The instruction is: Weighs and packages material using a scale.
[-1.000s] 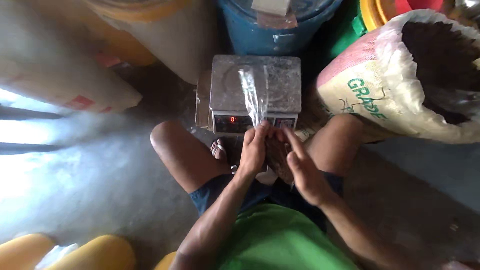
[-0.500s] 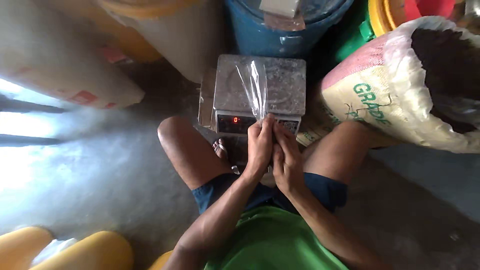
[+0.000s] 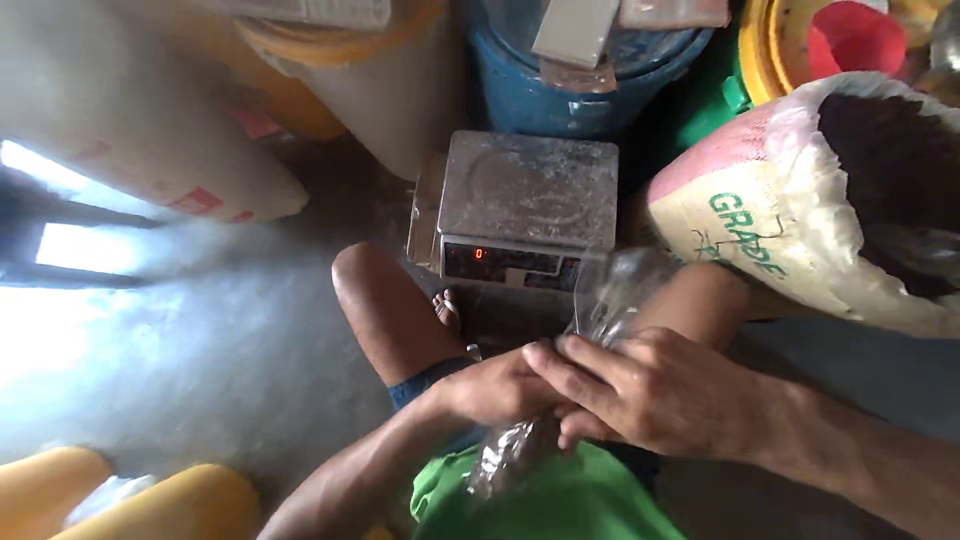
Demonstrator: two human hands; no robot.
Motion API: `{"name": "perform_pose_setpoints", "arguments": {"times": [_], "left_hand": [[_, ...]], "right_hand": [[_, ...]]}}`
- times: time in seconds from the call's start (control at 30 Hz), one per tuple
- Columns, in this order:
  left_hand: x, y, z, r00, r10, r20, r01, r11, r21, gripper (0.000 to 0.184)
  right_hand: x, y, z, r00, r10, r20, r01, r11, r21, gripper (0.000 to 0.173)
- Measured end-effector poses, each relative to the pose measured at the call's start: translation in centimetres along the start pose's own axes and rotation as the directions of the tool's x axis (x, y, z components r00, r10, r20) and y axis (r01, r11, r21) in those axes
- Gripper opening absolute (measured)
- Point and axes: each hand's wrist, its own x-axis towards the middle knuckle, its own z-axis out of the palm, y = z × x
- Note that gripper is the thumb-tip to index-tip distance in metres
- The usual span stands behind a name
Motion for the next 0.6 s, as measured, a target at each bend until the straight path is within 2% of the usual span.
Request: {"name": "perform_pose_setpoints", "arguments": {"times": [0.07, 0.1, 0.13, 0.23, 0.3, 0.33, 0.37, 0.4, 0.43, 0.47, 0.5, 0.53, 0.57, 0.6], "left_hand": [[-0.7, 0.7, 0.2, 0.998, -0.043, 0.042, 0.044, 0.999, -0.023, 0.034], [-1.2, 1.0, 0.4, 0.999, -0.044, 0.018, 0.044, 0.999, 0.004, 0.038], [-1.8, 1.2, 0.6, 0.999, -0.034, -0.02, 0.035, 0.999, 0.042, 0.039], [-2.6, 1.3, 0.2, 0.988, 0.046, -0.146, -0.017, 0.98, 0.199, 0.037], [-2.6, 1.3, -1.0, 0.982, 0.096, -0.161, -0.026, 0.92, 0.391, 0.033], [-2.4, 1.6, -1.6, 0.986, 0.109, -0.123, -0.025, 0.839, 0.544, 0.031], [-2.0, 2.3, -2.0, 0.99, 0.117, -0.082, -0.025, 0.705, 0.708, 0.03], [-1.5, 3.1, -2.1, 0.99, 0.132, -0.056, -0.023, 0.534, 0.845, 0.029], [-1.0, 4.1, -2.0, 0.985, 0.168, -0.033, -0.032, 0.371, 0.928, 0.027], [-0.3, 5.2, -1.7, 0.974, 0.229, -0.007, -0.05, 0.244, 0.968, 0.026], [0.4, 6.3, -1.3, 0.95, 0.31, 0.028, -0.086, 0.175, 0.981, 0.025], [1.2, 7.3, -0.8, 0.912, 0.405, 0.067, -0.154, 0.187, 0.97, 0.022], [1.9, 8.1, 0.0, 0.865, 0.491, 0.105, -0.265, 0.268, 0.926, 0.019], [2.3, 8.6, 1.0, 0.822, 0.552, 0.143, -0.403, 0.385, 0.831, 0.019]], "right_hand": [[-0.3, 0.9, -0.8, 0.997, -0.073, -0.004, 0.073, 0.996, -0.055, 0.034], [-0.4, 1.2, -1.4, 0.996, -0.094, 0.009, 0.094, 0.993, -0.068, 0.024], [-0.6, 1.4, -1.9, 0.995, -0.094, 0.016, 0.095, 0.993, -0.072, 0.021], [-1.6, 2.1, -2.9, 1.0, 0.022, 0.015, -0.02, 0.992, -0.123, 0.025], [-3.1, 2.7, -2.9, 0.992, 0.123, 0.033, -0.119, 0.987, -0.112, 0.031], [-3.8, 2.7, -2.7, 0.986, 0.161, 0.035, -0.159, 0.986, -0.06, 0.035], [-4.4, 2.5, -2.4, 0.982, 0.189, 0.024, -0.19, 0.981, 0.04, 0.038], [-4.9, 2.1, -2.0, 0.977, 0.214, 0.012, -0.212, 0.956, 0.202, 0.04], [-5.2, 1.4, -1.6, 0.97, 0.243, 0.006, -0.223, 0.883, 0.414, 0.04], [-5.2, 0.5, -0.9, 0.963, 0.269, -0.008, -0.199, 0.731, 0.653, 0.04], [-4.9, -0.8, 0.2, 0.958, 0.287, -0.031, -0.117, 0.485, 0.867, 0.039], [-4.1, -2.3, 1.8, 0.958, 0.278, -0.072, 0.021, 0.182, 0.983, 0.038], [-3.0, -3.9, 4.1, 0.961, 0.247, -0.125, 0.164, -0.143, 0.976, 0.038], [-1.7, -5.6, 6.7, 0.962, 0.206, -0.179, 0.254, -0.435, 0.864, 0.038]]}}
